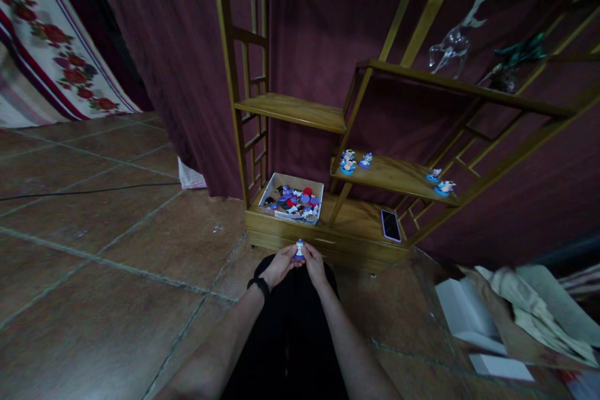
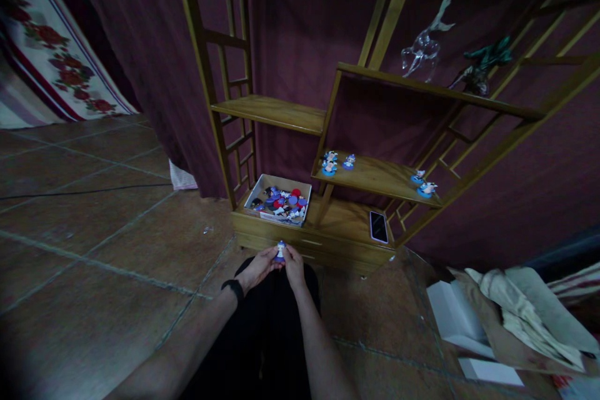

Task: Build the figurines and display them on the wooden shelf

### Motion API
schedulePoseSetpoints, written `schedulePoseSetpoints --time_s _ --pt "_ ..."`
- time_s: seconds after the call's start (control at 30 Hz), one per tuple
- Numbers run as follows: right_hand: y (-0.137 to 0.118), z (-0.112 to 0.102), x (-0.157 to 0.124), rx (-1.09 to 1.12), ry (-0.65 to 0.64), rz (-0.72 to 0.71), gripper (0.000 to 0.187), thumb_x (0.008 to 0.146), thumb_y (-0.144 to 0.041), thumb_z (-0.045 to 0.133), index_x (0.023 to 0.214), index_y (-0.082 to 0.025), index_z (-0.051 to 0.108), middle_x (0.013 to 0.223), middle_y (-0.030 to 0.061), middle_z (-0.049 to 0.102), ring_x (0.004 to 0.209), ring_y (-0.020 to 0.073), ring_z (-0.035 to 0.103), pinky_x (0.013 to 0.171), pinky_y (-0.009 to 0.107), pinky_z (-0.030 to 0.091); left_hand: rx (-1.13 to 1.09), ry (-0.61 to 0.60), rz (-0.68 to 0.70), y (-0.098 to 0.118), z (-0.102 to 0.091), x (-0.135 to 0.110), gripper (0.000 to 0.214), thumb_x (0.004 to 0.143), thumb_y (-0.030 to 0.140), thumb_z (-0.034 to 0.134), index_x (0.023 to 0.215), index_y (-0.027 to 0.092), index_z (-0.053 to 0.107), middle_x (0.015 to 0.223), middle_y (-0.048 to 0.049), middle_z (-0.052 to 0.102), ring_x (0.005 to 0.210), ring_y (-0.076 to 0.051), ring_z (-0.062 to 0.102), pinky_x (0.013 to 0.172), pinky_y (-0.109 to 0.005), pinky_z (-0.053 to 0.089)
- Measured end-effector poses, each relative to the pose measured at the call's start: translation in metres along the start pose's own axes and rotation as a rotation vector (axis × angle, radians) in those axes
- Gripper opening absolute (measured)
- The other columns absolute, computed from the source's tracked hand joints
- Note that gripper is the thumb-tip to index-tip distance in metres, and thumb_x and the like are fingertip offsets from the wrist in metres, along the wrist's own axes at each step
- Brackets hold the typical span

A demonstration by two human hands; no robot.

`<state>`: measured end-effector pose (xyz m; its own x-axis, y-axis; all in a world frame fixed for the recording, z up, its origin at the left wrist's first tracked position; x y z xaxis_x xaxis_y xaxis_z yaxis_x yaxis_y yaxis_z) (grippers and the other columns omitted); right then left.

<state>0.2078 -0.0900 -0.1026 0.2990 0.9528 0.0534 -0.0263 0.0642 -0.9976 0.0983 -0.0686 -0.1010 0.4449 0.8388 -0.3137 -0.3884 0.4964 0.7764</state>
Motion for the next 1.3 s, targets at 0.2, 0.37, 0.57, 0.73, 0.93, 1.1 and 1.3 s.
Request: schedulePoseSetpoints --time_s 0.2,0.37,0.57,0.73,0.93,1.1,1.3 --pt "-0.002 -0.001 -0.001 0.000 0.016 0.007 0.038 0.074 -0.046 0.054 0.097 -0.019 0.068 0.101 0.0057 0.067 0.092 0.0203 0.060 0.083 0.030 0.045 -0.002 -0.016 0.020 0.002 0.000 -0.002 0.024 0.080 0.033 0.058 0.085 0.010 0.060 0.073 -0.0068 0.064 0.059 -0.011 0.061 0.056 -0.021 0.050" --pt "-0.010 0.003 -0.002 -0.050 -0.030 -0.005 0.036 0.075 -0.046 0.054 0.095 -0.019 0.067 0.092 0.0035 0.068 0.085 0.0190 0.060 0.078 0.028 0.046 0.039 -0.071 0.029 0.003 0.001 -0.001 0.029 0.074 0.037 0.064 0.085 0.010 0.063 0.071 -0.0051 0.063 0.060 -0.009 0.059 0.057 -0.020 0.048" --pt "-0.006 0.003 0.001 -0.064 -0.027 -0.023 0.034 0.076 -0.047 0.052 0.088 -0.019 0.068 0.086 0.0023 0.068 0.078 0.0177 0.059 0.074 0.027 0.045 0.081 -0.005 0.052 0.000 0.002 0.002 0.036 0.067 0.042 0.069 0.081 0.009 0.063 0.067 -0.0047 0.062 0.057 -0.010 0.058 0.055 -0.020 0.046" --pt "-0.001 0.002 0.002 -0.056 -0.030 -0.034 0.038 0.076 -0.049 0.050 0.090 -0.018 0.069 0.087 0.0036 0.068 0.080 0.0188 0.059 0.074 0.028 0.046 0.092 0.010 0.057 0.000 0.003 0.002 0.038 0.065 0.043 0.069 0.080 0.008 0.063 0.067 -0.0066 0.063 0.056 -0.011 0.058 0.054 -0.022 0.046" --pt "-0.004 0.004 -0.001 -0.039 -0.023 -0.006 0.040 0.075 -0.052 0.051 0.088 -0.018 0.069 0.085 0.0042 0.068 0.077 0.0186 0.059 0.071 0.027 0.046 0.081 0.029 0.076 0.001 0.004 -0.003 0.036 0.070 0.043 0.066 0.078 0.008 0.062 0.063 -0.0061 0.062 0.052 -0.010 0.057 0.054 -0.022 0.047" --pt "-0.009 0.005 -0.003 -0.057 -0.032 -0.011 0.038 0.075 -0.051 0.051 0.086 -0.019 0.068 0.086 0.0029 0.068 0.080 0.0183 0.059 0.074 0.027 0.045 0.059 0.026 0.088 0.002 0.004 -0.007 0.035 0.071 0.042 0.065 0.079 0.008 0.063 0.070 -0.0076 0.064 0.059 -0.011 0.059 0.059 -0.024 0.049" --pt "-0.008 0.005 -0.006 -0.065 -0.001 -0.018 0.037 0.074 -0.047 0.054 0.095 -0.021 0.068 0.094 0.0023 0.068 0.086 0.0191 0.060 0.080 0.029 0.045 0.052 -0.008 0.106 0.001 0.004 -0.009 0.034 0.066 0.038 0.070 0.082 0.009 0.065 0.076 -0.0074 0.064 0.063 -0.011 0.059 0.063 -0.024 0.050"
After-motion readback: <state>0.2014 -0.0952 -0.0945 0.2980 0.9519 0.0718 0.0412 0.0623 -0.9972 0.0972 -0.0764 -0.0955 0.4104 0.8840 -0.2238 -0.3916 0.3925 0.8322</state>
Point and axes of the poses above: each hand's wrist, its own x-axis towards the middle knuckle, its own z-axis out of the palm, y = z × x, the point moved 3 cm from there along x, towards the middle knuckle
